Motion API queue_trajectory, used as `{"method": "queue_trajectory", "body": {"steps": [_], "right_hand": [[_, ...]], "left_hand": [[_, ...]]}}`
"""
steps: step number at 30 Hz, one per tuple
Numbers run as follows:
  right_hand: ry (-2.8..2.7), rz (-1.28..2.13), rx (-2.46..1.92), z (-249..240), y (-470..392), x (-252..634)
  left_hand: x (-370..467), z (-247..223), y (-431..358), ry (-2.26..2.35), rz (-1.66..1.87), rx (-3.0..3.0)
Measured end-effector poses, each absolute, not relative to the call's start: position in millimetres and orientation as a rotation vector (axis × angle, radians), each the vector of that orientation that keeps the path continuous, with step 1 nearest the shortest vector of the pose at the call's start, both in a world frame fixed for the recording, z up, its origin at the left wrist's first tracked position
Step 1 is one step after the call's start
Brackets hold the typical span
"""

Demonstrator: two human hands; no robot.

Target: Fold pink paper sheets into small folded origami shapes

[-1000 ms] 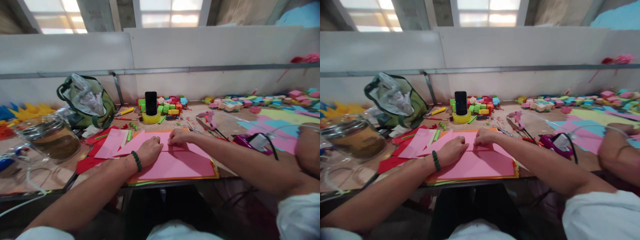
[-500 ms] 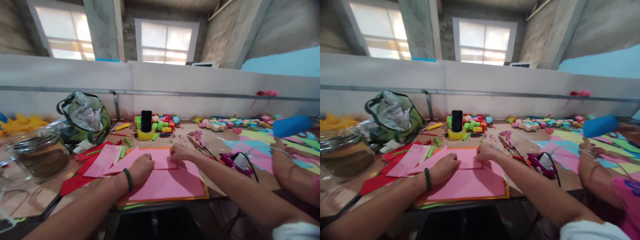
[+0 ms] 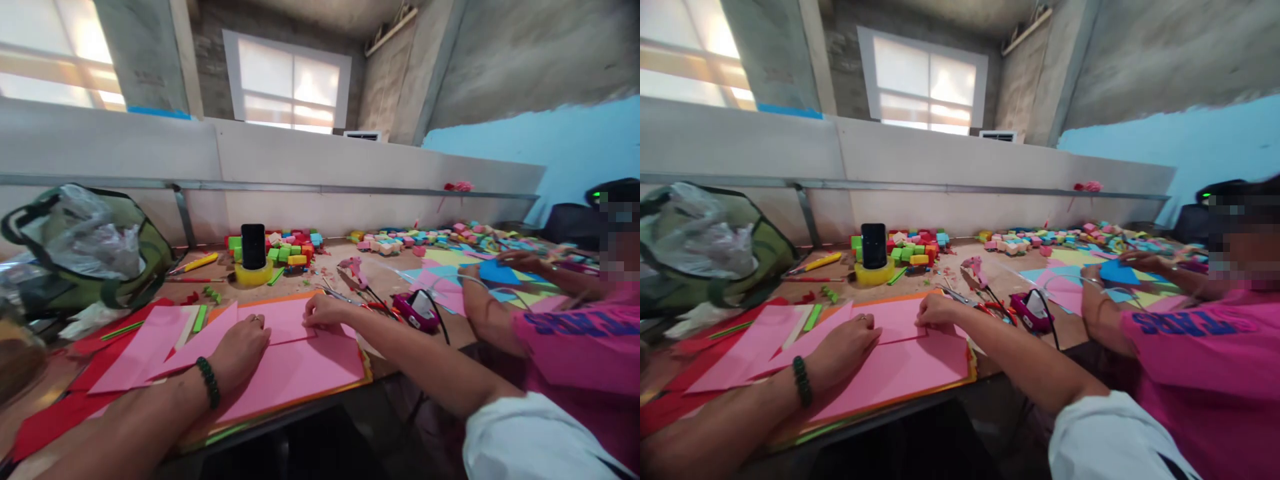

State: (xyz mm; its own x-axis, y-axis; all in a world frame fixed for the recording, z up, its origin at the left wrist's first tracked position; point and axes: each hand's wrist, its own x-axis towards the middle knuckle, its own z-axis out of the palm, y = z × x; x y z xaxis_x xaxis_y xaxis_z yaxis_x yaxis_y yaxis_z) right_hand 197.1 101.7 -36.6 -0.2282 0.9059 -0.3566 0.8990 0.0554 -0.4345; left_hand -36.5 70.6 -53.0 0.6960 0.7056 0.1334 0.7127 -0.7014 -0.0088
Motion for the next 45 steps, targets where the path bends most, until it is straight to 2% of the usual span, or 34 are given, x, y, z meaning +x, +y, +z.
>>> {"method": "queue_trajectory", "body": {"steps": [6, 10, 18, 25, 34, 38, 42, 45], "right_hand": [[-2.250, 0.722, -1.829, -38, 89, 181], [-2.325, 0.860, -1.769, -42, 88, 159], [-2.333, 1.099, -1.838, -32, 88, 172], [-2.385, 0.901, -1.962, -29, 90, 156], [-2.404, 0.785, -1.953, -35, 78, 207], [-2.390, 0.527, -1.961, -24, 72, 221], [-2.370, 0.224, -1.748, -17, 64, 209], [-2.451, 0.158, -1.538, -26, 56, 191]], "left_hand": [[-32, -53, 67, -1.127, -0.112, -2.798], [-36, -60, 68, -1.100, -0.138, -2.783], [-41, -58, 67, -1.058, -0.174, -2.770], [-39, -65, 55, -0.969, -0.142, -2.886], [-52, -56, 47, -0.999, -0.231, -2.937], [-49, -48, 44, -1.043, -0.174, -2.918], [-48, -46, 44, -1.031, -0.217, -2.937], [-51, -50, 45, -1.038, -0.280, -2.964]]}}
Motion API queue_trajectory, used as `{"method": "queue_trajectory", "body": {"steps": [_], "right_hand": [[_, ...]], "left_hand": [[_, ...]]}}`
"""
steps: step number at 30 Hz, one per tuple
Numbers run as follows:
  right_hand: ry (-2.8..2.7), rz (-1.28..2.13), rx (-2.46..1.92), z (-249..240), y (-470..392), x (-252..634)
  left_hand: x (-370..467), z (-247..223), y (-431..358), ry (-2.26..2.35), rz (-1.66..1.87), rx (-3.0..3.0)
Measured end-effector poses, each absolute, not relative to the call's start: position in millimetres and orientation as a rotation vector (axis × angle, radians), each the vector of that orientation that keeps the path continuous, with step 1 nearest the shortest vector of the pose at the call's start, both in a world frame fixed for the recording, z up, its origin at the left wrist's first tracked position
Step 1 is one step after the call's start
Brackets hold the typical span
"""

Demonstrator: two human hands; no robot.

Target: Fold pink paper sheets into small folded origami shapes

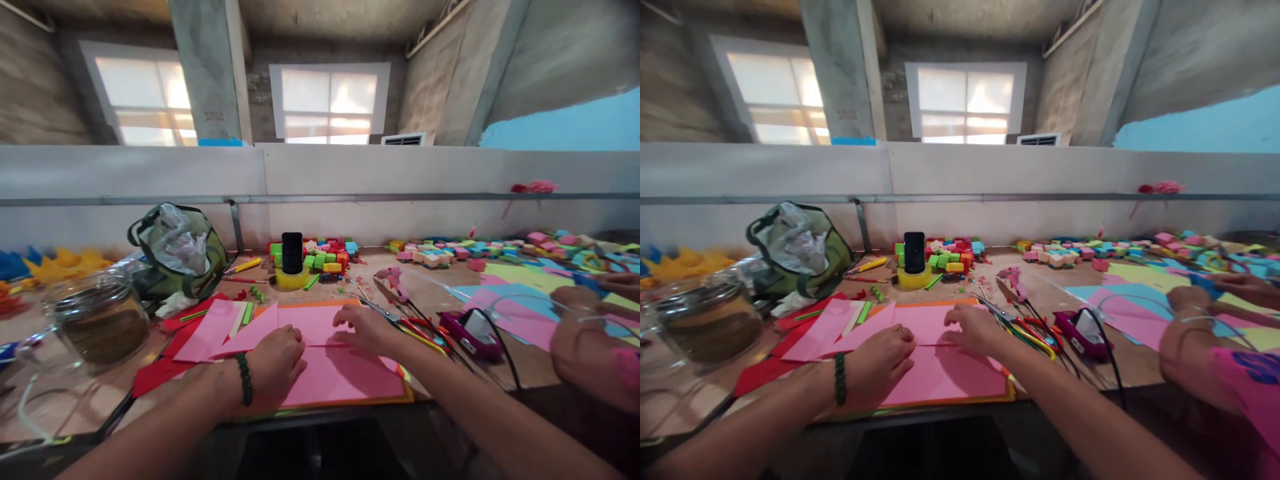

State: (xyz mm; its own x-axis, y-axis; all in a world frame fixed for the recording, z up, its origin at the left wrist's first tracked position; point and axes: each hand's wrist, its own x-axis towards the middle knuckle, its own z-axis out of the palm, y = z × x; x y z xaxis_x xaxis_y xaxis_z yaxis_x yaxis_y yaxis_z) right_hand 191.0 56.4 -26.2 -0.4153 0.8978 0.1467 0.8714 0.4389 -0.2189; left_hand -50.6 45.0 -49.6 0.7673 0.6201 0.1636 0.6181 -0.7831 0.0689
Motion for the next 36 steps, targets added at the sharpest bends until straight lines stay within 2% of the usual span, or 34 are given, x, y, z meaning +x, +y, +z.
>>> {"method": "queue_trajectory", "body": {"steps": [10, 15, 19, 23, 26, 29, 34, 36], "right_hand": [[-2.664, -0.079, -1.378, -43, 45, 181], [-2.526, -0.278, -1.505, -45, 39, 170], [-2.305, -0.390, -1.593, -46, 39, 172], [-2.211, -0.385, -1.527, -47, 35, 166], [-2.121, -0.244, -1.387, -50, 29, 158], [-1.982, 0.056, -1.359, -51, 30, 154], [-1.652, 0.926, -1.209, -51, 40, 157], [-1.549, 1.169, -1.096, -51, 42, 159]], "left_hand": [[-64, -45, 66, 1.071, 0.409, 2.664], [-48, -41, 91, 1.228, 0.678, 2.517], [-30, -54, 96, 1.111, 0.971, 1.853], [-23, -63, 89, 0.843, 0.909, 1.459], [-23, -65, 85, 0.800, 0.951, 1.472], [-25, -66, 84, 0.792, 0.989, 1.483], [-27, -62, 79, 0.670, 0.913, 1.507], [-27, -59, 77, 0.632, 0.883, 1.515]]}}
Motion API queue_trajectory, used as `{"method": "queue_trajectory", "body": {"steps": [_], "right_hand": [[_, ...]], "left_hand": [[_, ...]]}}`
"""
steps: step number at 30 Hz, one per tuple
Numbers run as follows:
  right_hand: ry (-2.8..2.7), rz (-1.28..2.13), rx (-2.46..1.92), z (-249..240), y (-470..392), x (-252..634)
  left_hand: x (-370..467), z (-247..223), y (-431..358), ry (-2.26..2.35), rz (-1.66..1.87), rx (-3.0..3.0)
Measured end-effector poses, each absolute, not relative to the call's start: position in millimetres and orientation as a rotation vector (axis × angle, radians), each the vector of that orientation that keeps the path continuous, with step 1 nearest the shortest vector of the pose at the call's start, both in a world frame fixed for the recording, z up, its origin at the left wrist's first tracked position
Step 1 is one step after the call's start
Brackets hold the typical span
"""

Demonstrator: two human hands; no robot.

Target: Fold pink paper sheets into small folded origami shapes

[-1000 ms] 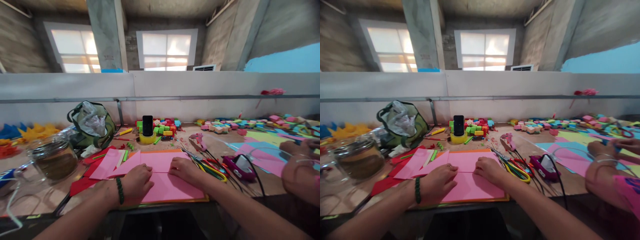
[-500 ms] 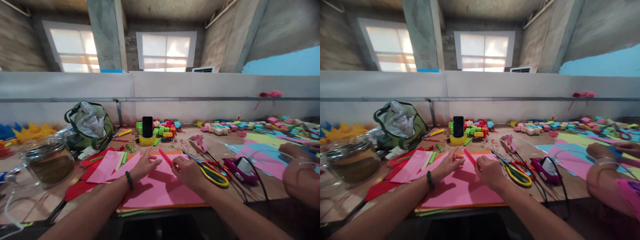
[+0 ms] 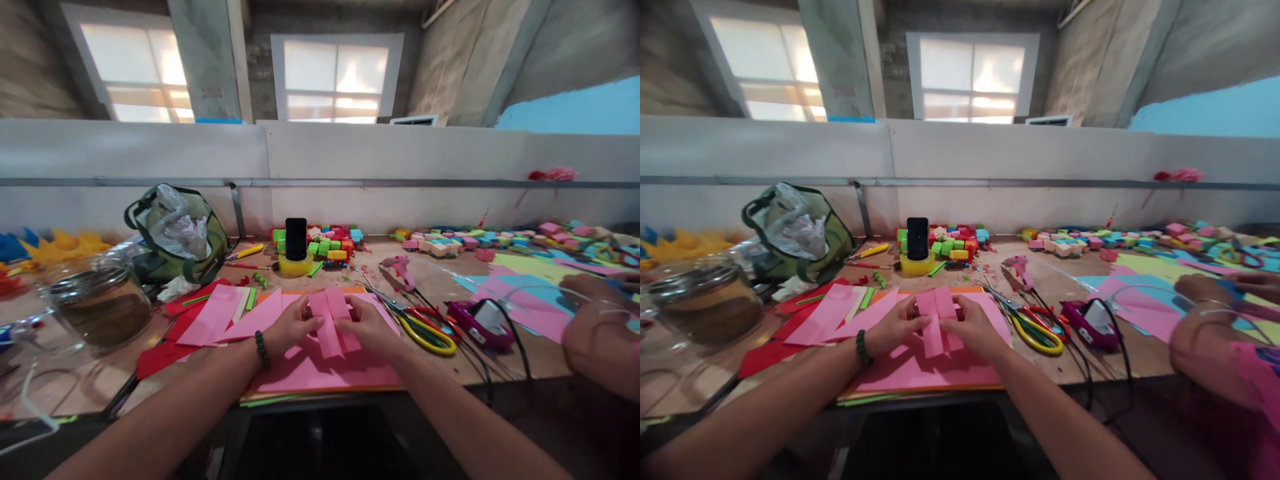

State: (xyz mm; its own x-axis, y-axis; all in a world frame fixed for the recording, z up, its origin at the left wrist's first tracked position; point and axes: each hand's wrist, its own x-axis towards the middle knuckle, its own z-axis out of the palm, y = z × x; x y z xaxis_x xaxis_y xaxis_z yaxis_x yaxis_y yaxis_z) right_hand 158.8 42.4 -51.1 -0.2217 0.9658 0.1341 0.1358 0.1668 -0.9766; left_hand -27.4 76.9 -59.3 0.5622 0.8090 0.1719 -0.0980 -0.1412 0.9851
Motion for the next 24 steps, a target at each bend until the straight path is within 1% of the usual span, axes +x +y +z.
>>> {"method": "queue_trajectory", "body": {"steps": [2, 5, 10, 14, 18, 21, 24], "right_hand": [[-1.468, 1.271, -1.084, -50, 43, 161], [-1.397, 1.331, -1.133, -50, 44, 163], [-1.430, 1.292, -1.077, -52, 44, 161], [-1.556, 1.075, -1.116, -55, 41, 155], [-1.703, 0.715, -1.203, -60, 36, 151], [-1.787, 0.507, -1.254, -62, 33, 151], [-1.789, 0.511, -1.271, -61, 33, 152]], "left_hand": [[-28, -58, 76, 0.658, 0.892, 1.499], [-30, -59, 78, 0.697, 0.928, 1.483], [-29, -64, 80, 0.693, 1.054, 1.604], [-28, -64, 75, 0.846, 1.148, 1.915], [-27, -64, 68, 1.074, 1.096, 2.233], [-26, -65, 68, 1.132, 1.145, 2.230], [-26, -68, 72, 0.983, 1.191, 2.125]]}}
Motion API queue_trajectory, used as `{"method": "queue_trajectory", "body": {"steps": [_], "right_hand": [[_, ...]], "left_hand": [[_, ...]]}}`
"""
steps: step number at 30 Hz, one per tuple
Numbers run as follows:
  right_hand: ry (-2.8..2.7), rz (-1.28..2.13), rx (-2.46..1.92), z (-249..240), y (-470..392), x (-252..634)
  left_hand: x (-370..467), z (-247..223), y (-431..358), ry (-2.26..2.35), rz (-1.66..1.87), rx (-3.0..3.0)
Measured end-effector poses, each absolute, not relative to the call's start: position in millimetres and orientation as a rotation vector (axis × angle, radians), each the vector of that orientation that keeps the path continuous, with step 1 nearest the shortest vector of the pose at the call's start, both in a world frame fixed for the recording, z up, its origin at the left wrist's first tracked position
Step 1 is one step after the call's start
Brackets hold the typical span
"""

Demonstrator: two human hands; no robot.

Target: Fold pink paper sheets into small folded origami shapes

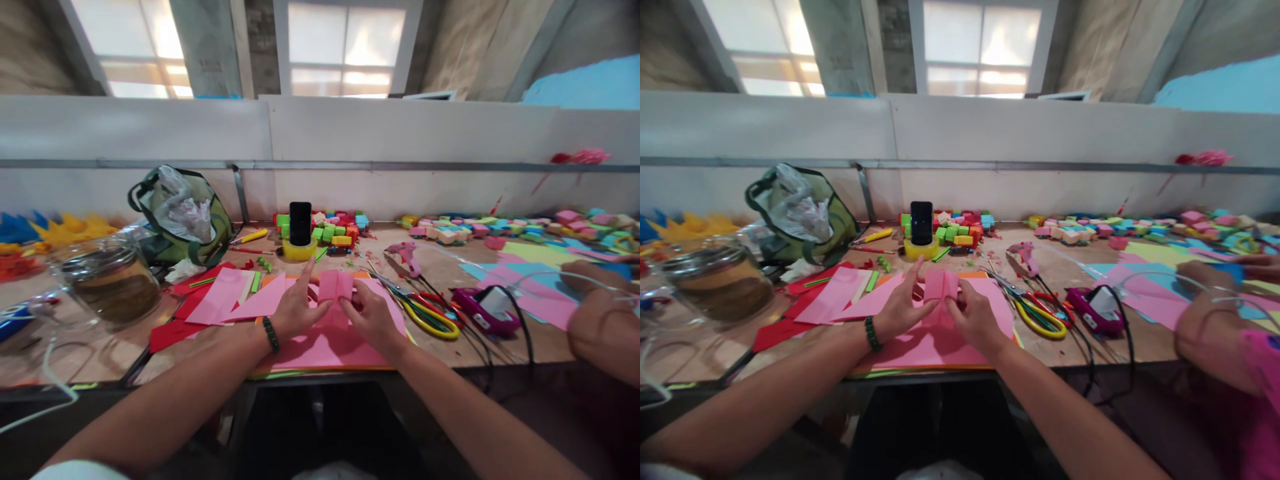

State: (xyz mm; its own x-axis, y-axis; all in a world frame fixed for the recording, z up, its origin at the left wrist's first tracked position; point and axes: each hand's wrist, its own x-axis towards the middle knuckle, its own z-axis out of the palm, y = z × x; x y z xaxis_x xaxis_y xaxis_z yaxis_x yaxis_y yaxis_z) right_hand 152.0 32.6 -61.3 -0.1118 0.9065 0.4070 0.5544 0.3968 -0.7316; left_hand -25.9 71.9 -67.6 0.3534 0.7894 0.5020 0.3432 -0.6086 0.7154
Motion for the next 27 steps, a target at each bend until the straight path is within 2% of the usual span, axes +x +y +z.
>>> {"method": "queue_trajectory", "body": {"steps": [6, 12, 16, 21, 27], "right_hand": [[-1.739, 0.554, -1.245, -63, 36, 153], [-1.933, 0.276, -1.300, -61, 36, 157], [-2.115, 0.105, -1.359, -47, 41, 161], [-2.314, 0.084, -1.397, -23, 56, 169], [-2.434, 0.170, -1.273, -13, 87, 179]], "left_hand": [[-25, -70, 76, 0.877, 1.246, 1.993], [-31, -63, 77, 0.861, 1.279, 2.378], [-34, -59, 77, 0.833, 1.365, 2.322], [-37, -56, 76, 0.827, 1.448, 2.256], [-38, -55, 76, 0.844, 1.173, 2.279]]}}
